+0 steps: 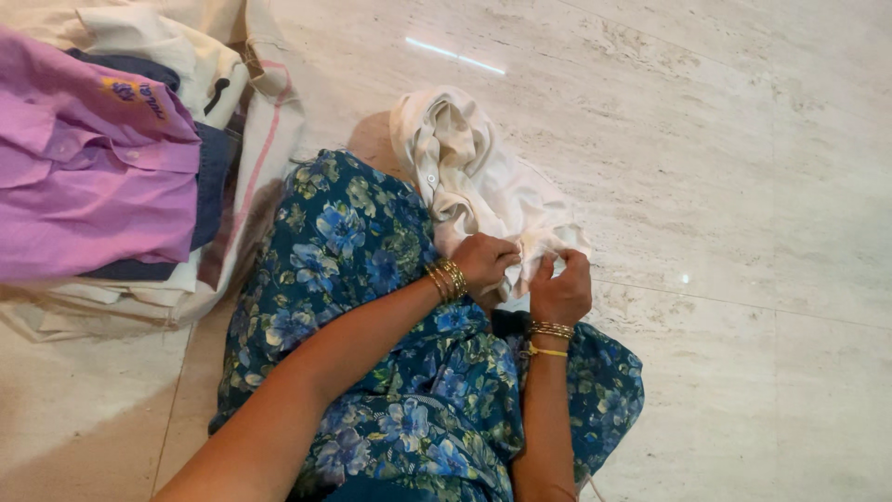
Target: The person folds a purple shirt on the floor, smoothing it out and folding it into a compact stack. They then pick up a white shirt, button it, and begin folding it.
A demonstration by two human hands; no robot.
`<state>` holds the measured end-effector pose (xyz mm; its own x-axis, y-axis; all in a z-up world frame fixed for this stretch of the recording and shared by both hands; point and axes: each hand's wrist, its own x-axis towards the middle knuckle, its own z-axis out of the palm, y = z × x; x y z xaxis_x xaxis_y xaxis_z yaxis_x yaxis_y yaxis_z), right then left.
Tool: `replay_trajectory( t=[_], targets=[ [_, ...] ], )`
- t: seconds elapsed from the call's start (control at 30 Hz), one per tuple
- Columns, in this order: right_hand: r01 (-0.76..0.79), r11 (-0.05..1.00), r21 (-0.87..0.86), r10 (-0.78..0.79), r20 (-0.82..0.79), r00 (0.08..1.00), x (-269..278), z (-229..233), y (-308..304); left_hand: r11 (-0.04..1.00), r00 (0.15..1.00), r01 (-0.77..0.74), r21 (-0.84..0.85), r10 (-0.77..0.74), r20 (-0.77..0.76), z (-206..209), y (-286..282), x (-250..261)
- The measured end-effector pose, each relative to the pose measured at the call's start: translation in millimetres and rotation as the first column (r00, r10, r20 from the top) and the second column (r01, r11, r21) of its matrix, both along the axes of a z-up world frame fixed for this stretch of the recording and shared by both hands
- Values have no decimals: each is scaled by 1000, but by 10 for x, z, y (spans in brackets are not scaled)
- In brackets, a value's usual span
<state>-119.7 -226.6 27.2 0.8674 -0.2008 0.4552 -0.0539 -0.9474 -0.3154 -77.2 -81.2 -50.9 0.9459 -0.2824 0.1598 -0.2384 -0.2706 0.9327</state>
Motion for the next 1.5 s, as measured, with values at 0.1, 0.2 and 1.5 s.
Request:
replay_trajectory(
  t=[0.1,0.2,1.5],
  targets=[
    [-331,906,-264,386,196,901,1,229,136,994,998,-54,93,57,-34,-53,19,24],
    [-459,879,-129,467,42,883,-1,236,256,991,992,-119,55,121,-33,-139,33,101],
    [-39,486,873,345,-150,926,132,-575,-236,824,796,-52,-564,-306,-521,-172,148,131]
  ],
)
